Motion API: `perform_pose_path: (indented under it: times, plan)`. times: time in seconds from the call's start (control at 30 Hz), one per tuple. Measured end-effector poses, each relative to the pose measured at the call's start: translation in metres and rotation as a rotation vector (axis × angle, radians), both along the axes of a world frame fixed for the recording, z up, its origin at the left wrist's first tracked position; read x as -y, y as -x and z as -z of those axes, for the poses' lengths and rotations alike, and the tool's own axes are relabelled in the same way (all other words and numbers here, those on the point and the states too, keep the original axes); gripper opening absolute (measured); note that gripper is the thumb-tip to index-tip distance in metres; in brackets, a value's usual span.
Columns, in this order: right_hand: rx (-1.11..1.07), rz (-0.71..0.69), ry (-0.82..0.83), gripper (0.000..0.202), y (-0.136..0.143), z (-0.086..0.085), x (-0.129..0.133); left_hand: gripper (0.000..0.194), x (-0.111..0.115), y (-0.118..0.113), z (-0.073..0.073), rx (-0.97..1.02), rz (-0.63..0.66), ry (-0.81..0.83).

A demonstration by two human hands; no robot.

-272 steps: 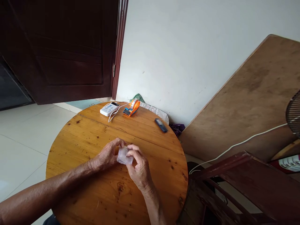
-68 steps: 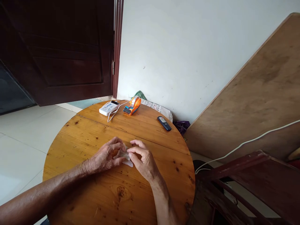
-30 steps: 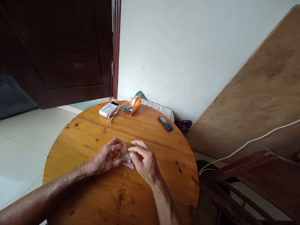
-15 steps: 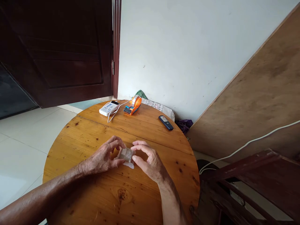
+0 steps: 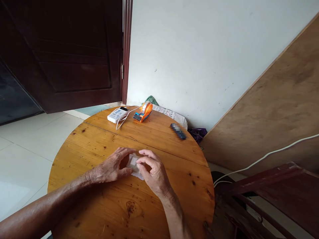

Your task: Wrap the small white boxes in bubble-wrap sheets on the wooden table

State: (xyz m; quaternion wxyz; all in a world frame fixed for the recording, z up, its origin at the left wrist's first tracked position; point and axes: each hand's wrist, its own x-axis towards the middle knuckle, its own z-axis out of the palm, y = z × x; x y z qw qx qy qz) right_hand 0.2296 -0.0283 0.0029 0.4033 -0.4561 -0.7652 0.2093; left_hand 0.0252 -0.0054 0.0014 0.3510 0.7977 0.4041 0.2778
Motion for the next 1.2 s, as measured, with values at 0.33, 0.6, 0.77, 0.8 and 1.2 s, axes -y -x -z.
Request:
perform_pose_path:
  times: [0.33, 0.6, 0.77, 0.8, 1.2]
  plan:
    - [-0.156, 0.102, 0.055, 0.016, -0.001, -0.004, 0.001, 0.071, 0.004, -0.004, 0.004, 0.071, 0.026, 0.071]
    - [-0.466, 0.201, 0.142, 0.018, -0.003, -0.005, 0.0, 0.083, 0.009, -0.008, 0.005, 0.266, 0.096, 0.315]
    - [-0.603, 0.297, 0.235, 0.029, -0.013, -0.002, -0.005, 0.091, 0.011, -0.011, 0.006, 0.335, 0.153, 0.434]
    - [-0.62, 0.287, 0.288, 0.035, -0.015, -0.002, -0.006, 0.091, 0.011, -0.012, 0.006, 0.368, 0.144, 0.452]
    - [-0.564, 0.173, 0.489, 0.036, -0.002, 0.003, -0.008, 0.097, 0.009, -0.017, 0.022, 0.396, 0.114, 0.214]
